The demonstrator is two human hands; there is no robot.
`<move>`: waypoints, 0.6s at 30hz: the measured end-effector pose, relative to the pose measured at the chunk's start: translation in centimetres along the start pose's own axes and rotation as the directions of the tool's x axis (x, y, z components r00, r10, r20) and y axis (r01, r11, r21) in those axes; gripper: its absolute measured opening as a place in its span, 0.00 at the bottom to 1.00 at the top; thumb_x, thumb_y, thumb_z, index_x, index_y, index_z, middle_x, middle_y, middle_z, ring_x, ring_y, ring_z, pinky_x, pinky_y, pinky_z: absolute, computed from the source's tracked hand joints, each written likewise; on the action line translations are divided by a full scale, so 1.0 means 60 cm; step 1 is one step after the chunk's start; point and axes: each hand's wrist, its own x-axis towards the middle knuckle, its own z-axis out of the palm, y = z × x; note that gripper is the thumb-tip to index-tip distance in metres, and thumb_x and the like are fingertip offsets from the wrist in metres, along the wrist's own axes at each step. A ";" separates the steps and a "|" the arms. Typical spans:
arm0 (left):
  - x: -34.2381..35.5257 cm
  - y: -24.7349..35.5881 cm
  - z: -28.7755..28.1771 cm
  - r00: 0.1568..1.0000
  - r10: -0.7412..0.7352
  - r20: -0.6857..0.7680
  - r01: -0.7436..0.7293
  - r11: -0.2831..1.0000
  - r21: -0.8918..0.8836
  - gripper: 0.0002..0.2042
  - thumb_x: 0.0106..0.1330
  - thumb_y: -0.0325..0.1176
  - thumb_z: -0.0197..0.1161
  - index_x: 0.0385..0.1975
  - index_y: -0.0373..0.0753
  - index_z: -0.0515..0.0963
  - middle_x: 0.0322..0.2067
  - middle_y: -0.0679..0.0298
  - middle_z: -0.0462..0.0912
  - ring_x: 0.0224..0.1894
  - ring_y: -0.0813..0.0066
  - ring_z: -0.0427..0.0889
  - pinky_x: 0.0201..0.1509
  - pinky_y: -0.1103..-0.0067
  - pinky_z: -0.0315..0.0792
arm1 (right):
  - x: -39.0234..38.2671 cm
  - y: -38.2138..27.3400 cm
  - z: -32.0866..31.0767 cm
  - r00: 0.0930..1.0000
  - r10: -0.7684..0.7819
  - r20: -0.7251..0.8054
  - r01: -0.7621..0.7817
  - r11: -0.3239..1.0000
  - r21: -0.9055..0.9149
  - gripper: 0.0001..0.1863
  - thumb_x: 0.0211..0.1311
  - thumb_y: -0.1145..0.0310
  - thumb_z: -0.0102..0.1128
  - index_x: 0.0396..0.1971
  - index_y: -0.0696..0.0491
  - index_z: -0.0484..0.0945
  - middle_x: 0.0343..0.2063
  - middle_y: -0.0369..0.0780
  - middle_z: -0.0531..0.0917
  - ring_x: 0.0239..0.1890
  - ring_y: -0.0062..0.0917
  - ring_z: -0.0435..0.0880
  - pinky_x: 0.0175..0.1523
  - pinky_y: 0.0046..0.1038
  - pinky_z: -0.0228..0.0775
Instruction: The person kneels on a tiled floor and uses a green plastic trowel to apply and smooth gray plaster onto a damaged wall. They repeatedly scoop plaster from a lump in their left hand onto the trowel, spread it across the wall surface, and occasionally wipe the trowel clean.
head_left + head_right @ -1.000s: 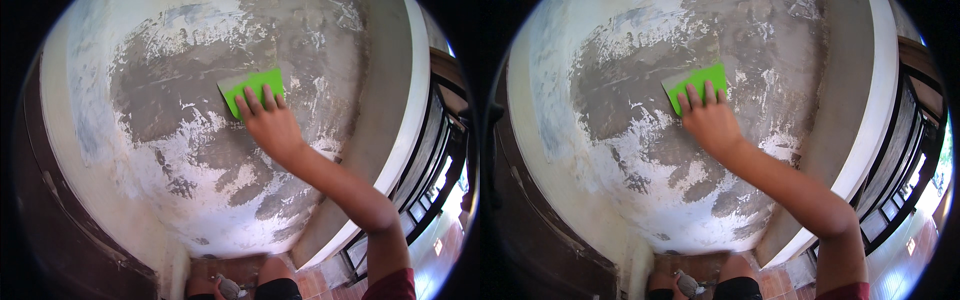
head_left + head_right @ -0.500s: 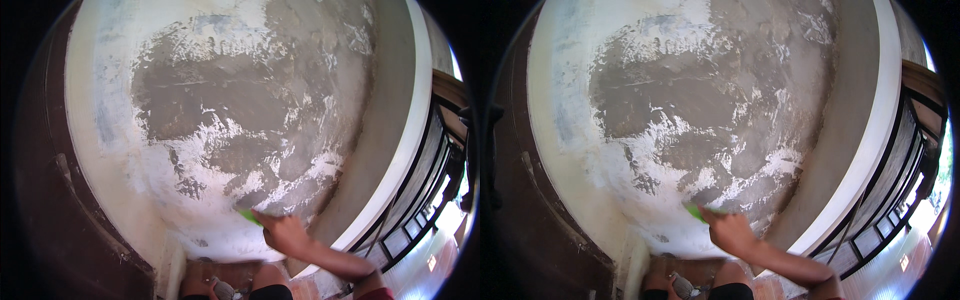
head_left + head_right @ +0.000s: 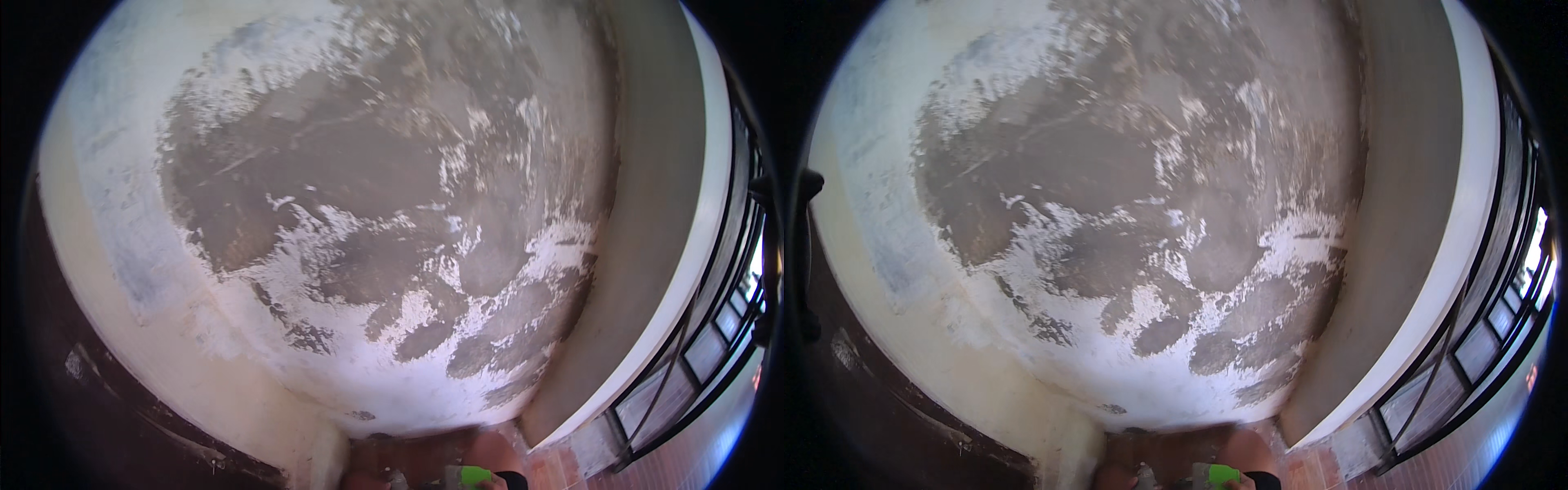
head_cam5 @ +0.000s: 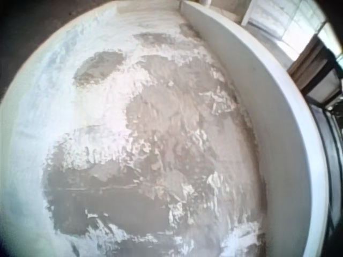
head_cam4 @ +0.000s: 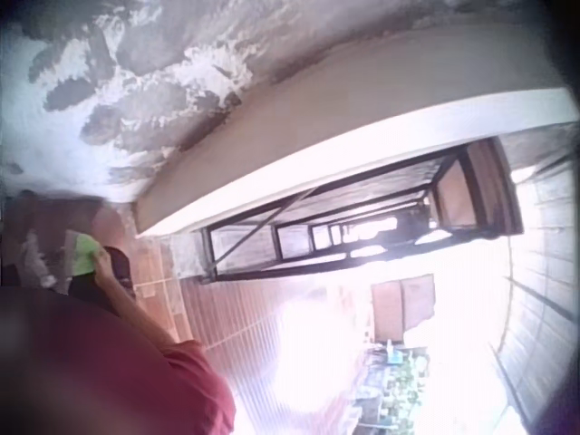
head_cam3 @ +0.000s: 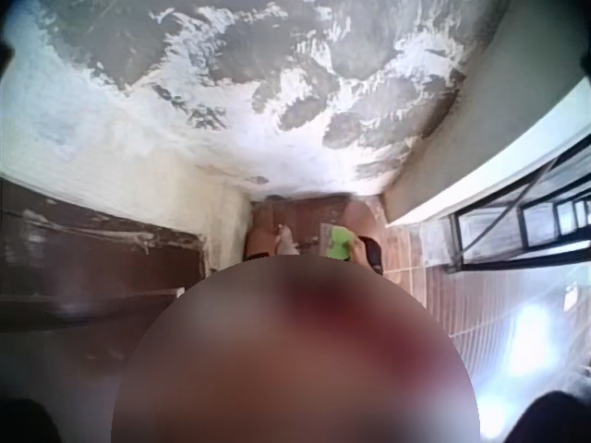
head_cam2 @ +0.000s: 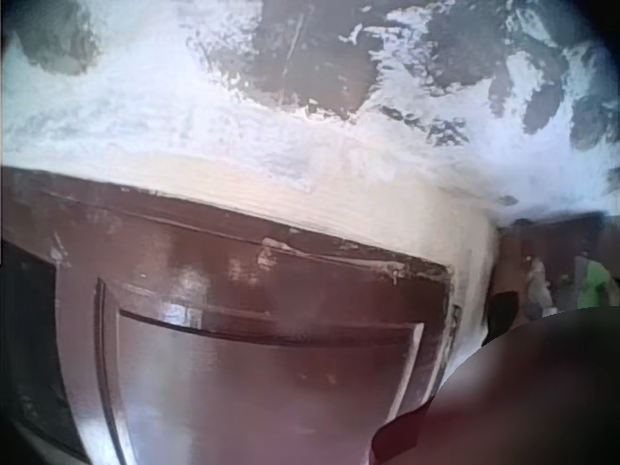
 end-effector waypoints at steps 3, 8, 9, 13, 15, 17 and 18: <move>-0.008 0.000 0.004 0.999 0.002 -0.043 -0.001 1.000 0.025 0.07 0.71 0.41 0.53 0.33 0.50 0.75 0.21 0.66 0.78 0.23 0.66 0.80 0.30 0.69 0.78 | 0.006 -0.004 -0.009 0.995 0.083 0.051 -0.086 0.994 0.068 0.20 0.61 0.74 0.51 0.54 0.54 0.76 0.40 0.34 0.81 0.42 0.22 0.78 0.48 0.25 0.72; -0.011 -0.008 0.010 0.997 0.001 -0.072 0.001 1.000 0.022 0.07 0.71 0.41 0.53 0.34 0.50 0.75 0.22 0.66 0.79 0.24 0.66 0.81 0.30 0.68 0.78 | 0.032 -0.004 -0.011 0.979 0.180 0.096 -0.196 0.962 0.191 0.20 0.64 0.67 0.53 0.56 0.51 0.74 0.43 0.34 0.81 0.45 0.24 0.78 0.53 0.29 0.72; -0.010 -0.009 0.011 0.997 0.001 -0.073 0.001 1.000 0.016 0.07 0.71 0.41 0.53 0.34 0.50 0.75 0.22 0.66 0.79 0.24 0.66 0.81 0.30 0.68 0.78 | 0.033 -0.003 -0.010 0.976 0.191 0.104 -0.209 0.954 0.213 0.19 0.64 0.66 0.53 0.56 0.50 0.74 0.43 0.34 0.81 0.46 0.24 0.78 0.55 0.30 0.72; 0.000 -0.016 0.007 0.998 -0.015 -0.058 0.014 1.000 -0.012 0.07 0.71 0.41 0.52 0.34 0.50 0.75 0.23 0.66 0.79 0.24 0.66 0.81 0.31 0.68 0.78 | 0.033 0.005 -0.010 0.972 0.187 0.144 -0.213 0.958 0.194 0.18 0.64 0.65 0.54 0.54 0.51 0.74 0.43 0.35 0.81 0.47 0.26 0.79 0.56 0.32 0.72; 0.007 -0.020 0.002 0.998 -0.033 -0.045 0.031 0.999 -0.039 0.07 0.71 0.41 0.52 0.35 0.50 0.75 0.23 0.66 0.80 0.24 0.66 0.81 0.31 0.68 0.79 | 0.035 0.010 -0.008 0.968 0.227 0.107 -0.244 0.949 0.197 0.18 0.63 0.67 0.54 0.53 0.51 0.74 0.43 0.36 0.81 0.46 0.26 0.79 0.55 0.31 0.73; 0.016 -0.022 -0.003 0.998 -0.055 -0.021 0.054 0.996 -0.066 0.07 0.71 0.41 0.52 0.35 0.50 0.76 0.23 0.66 0.80 0.24 0.66 0.81 0.31 0.68 0.79 | 0.044 0.007 0.000 0.974 0.213 0.075 -0.222 0.962 0.159 0.18 0.62 0.69 0.53 0.52 0.52 0.74 0.42 0.37 0.80 0.45 0.26 0.79 0.54 0.31 0.73; 0.020 -0.024 -0.006 0.998 -0.066 -0.008 0.065 0.995 -0.079 0.07 0.71 0.42 0.52 0.35 0.50 0.76 0.23 0.66 0.80 0.24 0.66 0.81 0.31 0.68 0.79 | 0.048 -0.002 0.008 0.978 0.202 0.056 -0.208 0.968 0.141 0.17 0.62 0.69 0.53 0.52 0.52 0.74 0.42 0.37 0.80 0.45 0.26 0.79 0.53 0.30 0.74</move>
